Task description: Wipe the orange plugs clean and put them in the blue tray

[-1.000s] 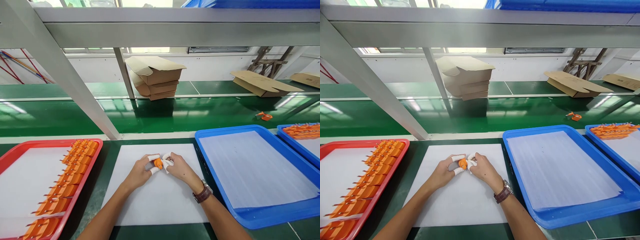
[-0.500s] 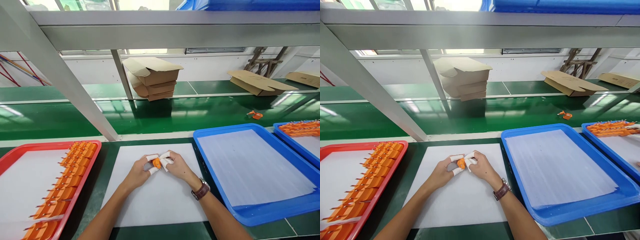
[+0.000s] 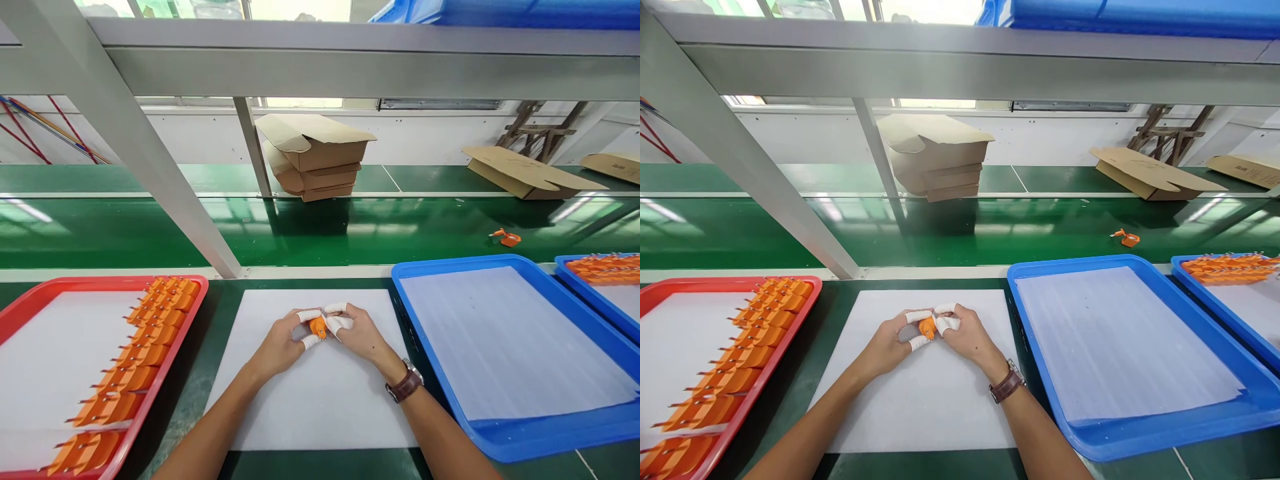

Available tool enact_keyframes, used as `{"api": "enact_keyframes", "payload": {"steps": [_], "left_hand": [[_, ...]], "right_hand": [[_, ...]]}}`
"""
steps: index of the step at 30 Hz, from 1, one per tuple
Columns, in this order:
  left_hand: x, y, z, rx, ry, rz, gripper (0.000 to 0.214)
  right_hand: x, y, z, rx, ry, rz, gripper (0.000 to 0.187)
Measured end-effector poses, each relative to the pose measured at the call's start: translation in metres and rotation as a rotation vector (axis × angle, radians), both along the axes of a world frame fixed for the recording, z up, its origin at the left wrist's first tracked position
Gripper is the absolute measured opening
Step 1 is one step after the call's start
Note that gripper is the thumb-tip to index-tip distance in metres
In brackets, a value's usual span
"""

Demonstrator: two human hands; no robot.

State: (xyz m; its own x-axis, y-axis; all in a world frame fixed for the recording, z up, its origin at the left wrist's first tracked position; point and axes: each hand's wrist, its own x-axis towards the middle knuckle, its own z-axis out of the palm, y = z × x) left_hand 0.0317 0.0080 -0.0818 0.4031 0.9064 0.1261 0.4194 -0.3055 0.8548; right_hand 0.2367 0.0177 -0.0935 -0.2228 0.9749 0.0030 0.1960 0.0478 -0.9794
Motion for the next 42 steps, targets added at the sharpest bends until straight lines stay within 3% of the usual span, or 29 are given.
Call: {"api": "enact_keyframes", "payload": {"steps": [11,17,22,29,37,39,42], "left_hand": [[0.0011,-0.0013,0.0028,-0.025,-0.014,0.018,0.039],[0.0022,-0.0027,0.0014,-0.008,-0.032,0.006,0.038],[0.0029,-0.0026,0.0025,0.034,-0.004,0.006,0.034],[0.0002,-0.0026,-0.0008,0.025,0.021,0.011,0.039],[0.001,-0.0014,0.0016,0.0,0.03,0.03,0.039],[0.0013,-0.0011,0.0018,-0.023,0.026,0.041,0.04],[0.0014,-0.0009,0.0023,-0.041,0.034,0.05,0.042]], "right_hand": [[-0.0028,0.0018,-0.0057,-0.051,0.014,-0.04,0.03],[-0.0003,0.002,-0.002,-0.114,0.056,0.015,0.034],[-0.001,0.0004,-0.0027,-0.07,0.03,-0.028,0.032],[0.0031,-0.0012,0.0019,-0.017,-0.108,0.05,0.034],[-0.0031,-0.0032,0.0034,0.094,-0.135,-0.001,0.021],[-0.0008,-0.0032,0.0026,0.083,-0.179,0.017,0.016],[0.003,-0.0025,-0.0002,0.038,-0.186,0.057,0.023]]}}
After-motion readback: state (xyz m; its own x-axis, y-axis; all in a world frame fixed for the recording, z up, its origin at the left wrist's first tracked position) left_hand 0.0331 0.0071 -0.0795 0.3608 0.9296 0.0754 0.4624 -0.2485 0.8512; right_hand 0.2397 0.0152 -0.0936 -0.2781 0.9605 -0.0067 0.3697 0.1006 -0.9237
